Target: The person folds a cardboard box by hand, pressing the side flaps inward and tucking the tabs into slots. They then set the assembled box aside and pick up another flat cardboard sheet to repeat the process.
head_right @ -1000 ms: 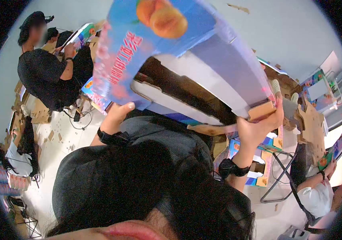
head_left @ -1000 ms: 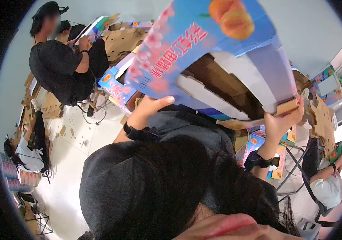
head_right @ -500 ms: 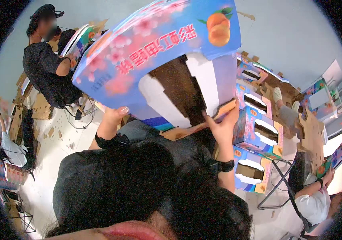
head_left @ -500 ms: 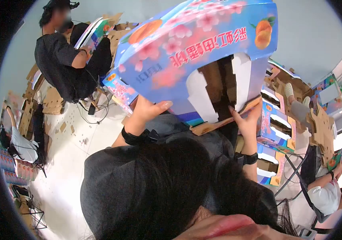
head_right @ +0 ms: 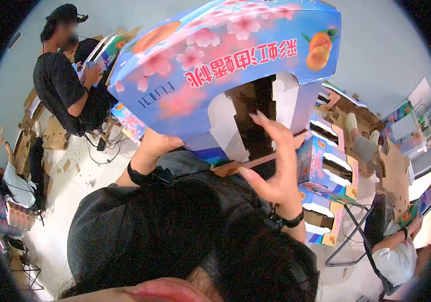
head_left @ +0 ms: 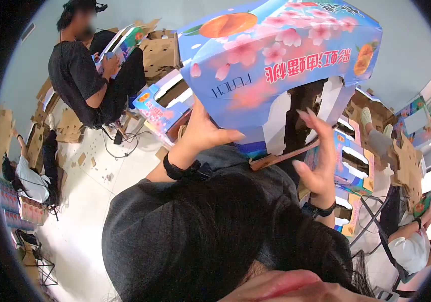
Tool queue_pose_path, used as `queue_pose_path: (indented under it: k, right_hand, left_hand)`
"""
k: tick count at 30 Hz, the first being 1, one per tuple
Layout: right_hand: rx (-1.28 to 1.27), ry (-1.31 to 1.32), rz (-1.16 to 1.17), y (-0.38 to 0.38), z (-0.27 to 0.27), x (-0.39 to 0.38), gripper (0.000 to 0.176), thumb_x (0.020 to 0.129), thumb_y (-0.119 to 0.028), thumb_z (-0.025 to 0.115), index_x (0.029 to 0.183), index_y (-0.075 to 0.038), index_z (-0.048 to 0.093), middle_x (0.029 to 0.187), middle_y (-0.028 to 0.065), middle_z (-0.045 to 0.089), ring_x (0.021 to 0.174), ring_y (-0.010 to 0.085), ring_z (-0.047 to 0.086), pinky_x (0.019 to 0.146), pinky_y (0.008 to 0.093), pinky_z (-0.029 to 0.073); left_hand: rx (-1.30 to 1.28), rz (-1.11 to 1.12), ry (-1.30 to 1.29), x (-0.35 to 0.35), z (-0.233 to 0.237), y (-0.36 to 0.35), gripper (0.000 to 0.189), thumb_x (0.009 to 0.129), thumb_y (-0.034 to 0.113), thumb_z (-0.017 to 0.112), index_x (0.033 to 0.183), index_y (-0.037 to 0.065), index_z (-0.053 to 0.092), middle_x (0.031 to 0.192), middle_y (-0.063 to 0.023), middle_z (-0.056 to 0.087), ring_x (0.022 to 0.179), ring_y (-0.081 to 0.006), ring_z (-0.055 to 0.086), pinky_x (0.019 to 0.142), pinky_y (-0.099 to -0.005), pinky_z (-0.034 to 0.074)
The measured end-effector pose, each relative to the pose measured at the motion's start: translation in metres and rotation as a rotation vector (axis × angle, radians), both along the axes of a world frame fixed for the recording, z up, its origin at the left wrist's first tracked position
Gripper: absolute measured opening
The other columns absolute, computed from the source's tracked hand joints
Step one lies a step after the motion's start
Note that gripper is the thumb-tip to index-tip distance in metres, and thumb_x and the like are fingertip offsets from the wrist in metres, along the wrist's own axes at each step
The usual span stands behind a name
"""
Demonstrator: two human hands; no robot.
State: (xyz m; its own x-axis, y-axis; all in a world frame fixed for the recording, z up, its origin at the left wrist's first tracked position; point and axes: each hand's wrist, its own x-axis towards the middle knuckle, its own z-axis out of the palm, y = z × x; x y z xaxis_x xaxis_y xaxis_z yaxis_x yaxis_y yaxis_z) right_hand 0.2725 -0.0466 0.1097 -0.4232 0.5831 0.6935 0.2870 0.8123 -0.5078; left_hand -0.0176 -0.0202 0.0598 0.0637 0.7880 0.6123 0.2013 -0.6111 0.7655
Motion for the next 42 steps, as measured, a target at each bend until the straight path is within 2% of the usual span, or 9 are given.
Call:
queue_pose_path:
  k: [4, 7, 10, 14, 18, 20, 23, 35, 42]
  right_hand:
    - [-0.136, 0.113, 0.115, 0.023, -0.020, -0.041, 0.071, 0.092, -0.025, 0.060, 0.145, 0.010, 0.029, 0.138, 0.0254, 0.047, 0.131, 0.0318, 0.043, 0.112, 0.0397, 0.030]
    - [-0.340, 0.314, 0.023, 0.043, -0.046, -0.071, 0.037, 0.099, -0.026, 0.053, 0.112, 0.009, 0.056, 0.085, 0.0144, 0.063, 0.080, 0.0158, 0.060, 0.070, 0.0331, 0.047]
    - [-0.206, 0.294, -0.158, 0.051, -0.052, -0.090, 0.036, 0.099, -0.026, 0.054, 0.081, 0.004, 0.054, 0.059, 0.0129, 0.051, 0.053, 0.0173, 0.051, 0.050, 0.0365, 0.038]
    - [0.080, 0.184, -0.237, 0.057, -0.041, -0.083, 0.035, 0.096, -0.022, 0.059, 0.073, 0.003, 0.051, 0.057, 0.0200, 0.047, 0.049, 0.0371, 0.049, 0.047, 0.0418, 0.037]
    - [0.422, 0.002, -0.294, 0.069, -0.013, -0.041, 0.031, 0.087, -0.023, 0.067, 0.071, -0.001, 0.053, 0.055, 0.0167, 0.044, 0.050, 0.0357, 0.048, 0.048, 0.0437, 0.036]
    - [0.534, -0.102, -0.267, 0.072, 0.001, -0.017, 0.034, 0.083, -0.029, 0.068, 0.068, -0.002, 0.053, 0.054, 0.0138, 0.042, 0.049, 0.0350, 0.045, 0.050, 0.0430, 0.036]
    - [0.646, -0.207, -0.283, 0.067, 0.023, 0.005, 0.041, 0.088, -0.036, 0.062, 0.065, -0.004, 0.053, 0.057, 0.0126, 0.050, 0.054, 0.0337, 0.052, 0.053, 0.0414, 0.039]
    - [0.773, -0.523, -0.464, 0.079, 0.003, 0.059, 0.041, 0.075, -0.020, 0.076, 0.054, -0.012, 0.042, 0.049, 0.0046, 0.042, 0.047, 0.0224, 0.045, 0.051, 0.0365, 0.034]
    - [0.718, -0.501, -0.278, 0.082, -0.015, 0.052, 0.036, 0.070, -0.009, 0.073, 0.053, -0.011, 0.041, 0.050, 0.0039, 0.042, 0.048, 0.0223, 0.043, 0.051, 0.0358, 0.032]
  left_hand:
    - [-0.003, -0.001, -0.100, 0.000, -0.004, 0.003, 0.117, 0.060, 0.040, 0.091, 0.147, 0.001, 0.022, 0.137, -0.0132, 0.040, 0.128, -0.0260, 0.042, 0.107, -0.0404, 0.036]
    - [-0.058, -0.013, -0.245, 0.003, -0.010, 0.000, 0.115, 0.063, 0.036, 0.091, 0.147, 0.002, 0.020, 0.137, -0.0125, 0.040, 0.126, -0.0257, 0.044, 0.106, -0.0405, 0.037]
    - [-0.087, -0.031, -0.379, 0.004, -0.012, 0.000, 0.110, 0.065, 0.034, 0.090, 0.146, 0.002, 0.023, 0.136, -0.0117, 0.041, 0.125, -0.0257, 0.045, 0.106, -0.0405, 0.037]
    - [-0.048, -0.040, -0.116, -0.007, -0.016, -0.004, 0.101, 0.065, 0.034, 0.091, 0.142, 0.001, 0.035, 0.135, -0.0119, 0.047, 0.125, -0.0251, 0.047, 0.105, -0.0404, 0.038]
    - [0.036, -0.175, 0.282, -0.011, 0.005, -0.013, 0.089, 0.066, 0.027, 0.091, 0.139, 0.001, 0.046, 0.136, -0.0131, 0.053, 0.127, -0.0239, 0.048, 0.106, -0.0389, 0.038]
    - [-0.099, -0.531, -0.140, -0.043, -0.045, 0.016, 0.083, 0.074, 0.024, 0.086, 0.142, 0.002, 0.043, 0.137, -0.0129, 0.053, 0.128, -0.0229, 0.049, 0.106, -0.0374, 0.039]
    - [-0.357, -0.346, -0.529, -0.032, -0.016, 0.010, 0.074, 0.085, 0.021, 0.075, 0.146, 0.004, 0.038, 0.138, -0.0127, 0.053, 0.128, -0.0209, 0.049, 0.106, -0.0360, 0.040]
    - [-0.240, -0.231, -0.395, -0.041, -0.028, 0.040, 0.077, 0.096, 0.061, 0.038, 0.153, 0.010, 0.025, 0.149, -0.0171, 0.039, 0.141, -0.0291, 0.034, 0.115, -0.0442, 0.026]
    - [-0.067, -0.084, -0.064, -0.033, -0.025, 0.033, 0.087, 0.077, 0.025, 0.079, 0.150, 0.012, 0.034, 0.150, -0.0137, 0.036, 0.143, -0.0275, 0.029, 0.115, -0.0469, 0.022]
